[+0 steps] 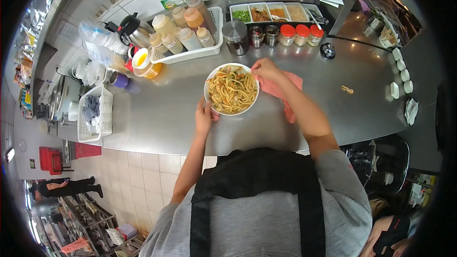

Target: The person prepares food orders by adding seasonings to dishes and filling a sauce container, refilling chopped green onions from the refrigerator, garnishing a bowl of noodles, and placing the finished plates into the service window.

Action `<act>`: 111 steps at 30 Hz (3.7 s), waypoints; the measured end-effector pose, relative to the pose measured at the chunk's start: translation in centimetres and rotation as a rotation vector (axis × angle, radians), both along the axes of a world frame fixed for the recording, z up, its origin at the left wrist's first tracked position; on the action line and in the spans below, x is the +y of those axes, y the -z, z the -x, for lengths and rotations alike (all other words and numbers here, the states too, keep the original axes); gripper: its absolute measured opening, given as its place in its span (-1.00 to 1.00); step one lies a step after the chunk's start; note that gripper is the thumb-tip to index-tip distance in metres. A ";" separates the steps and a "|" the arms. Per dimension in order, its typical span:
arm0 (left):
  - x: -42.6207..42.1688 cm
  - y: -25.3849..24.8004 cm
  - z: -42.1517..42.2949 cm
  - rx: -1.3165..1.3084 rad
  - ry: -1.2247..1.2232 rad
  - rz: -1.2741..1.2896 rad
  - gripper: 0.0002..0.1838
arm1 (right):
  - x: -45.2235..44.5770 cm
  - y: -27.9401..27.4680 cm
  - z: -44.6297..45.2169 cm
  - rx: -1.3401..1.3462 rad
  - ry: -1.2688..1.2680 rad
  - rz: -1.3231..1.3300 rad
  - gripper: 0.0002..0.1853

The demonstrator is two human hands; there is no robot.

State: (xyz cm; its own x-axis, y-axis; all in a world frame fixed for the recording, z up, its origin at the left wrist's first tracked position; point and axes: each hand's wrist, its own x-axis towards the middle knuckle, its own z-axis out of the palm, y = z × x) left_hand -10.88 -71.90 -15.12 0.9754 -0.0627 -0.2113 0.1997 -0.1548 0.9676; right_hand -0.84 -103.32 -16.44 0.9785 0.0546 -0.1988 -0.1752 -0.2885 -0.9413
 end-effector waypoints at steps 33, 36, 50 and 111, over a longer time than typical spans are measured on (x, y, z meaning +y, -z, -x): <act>-2.4 0.9 2.2 0.176 0.067 0.121 -0.70 | 0.3 0.3 1.5 0.049 0.044 0.019 -0.81; -1.0 0.0 1.0 0.184 0.204 0.085 -0.64 | 0.4 -1.4 0.2 0.004 0.008 0.215 -0.82; -1.8 2.5 4.5 0.012 -0.191 0.134 -0.49 | 3.6 -0.2 6.5 0.013 0.200 0.077 -0.93; -3.8 1.6 1.0 0.033 -0.166 0.156 -0.18 | 3.3 -0.3 2.7 -0.012 0.233 -0.041 -0.87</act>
State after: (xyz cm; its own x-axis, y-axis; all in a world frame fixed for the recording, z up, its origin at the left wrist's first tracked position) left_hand -11.86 -75.73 -16.76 0.9678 0.0641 -0.2432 0.2415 0.0338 0.9698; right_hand -3.51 -99.97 -16.12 0.9678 -0.1656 -0.1896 -0.2216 -0.2034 -0.9537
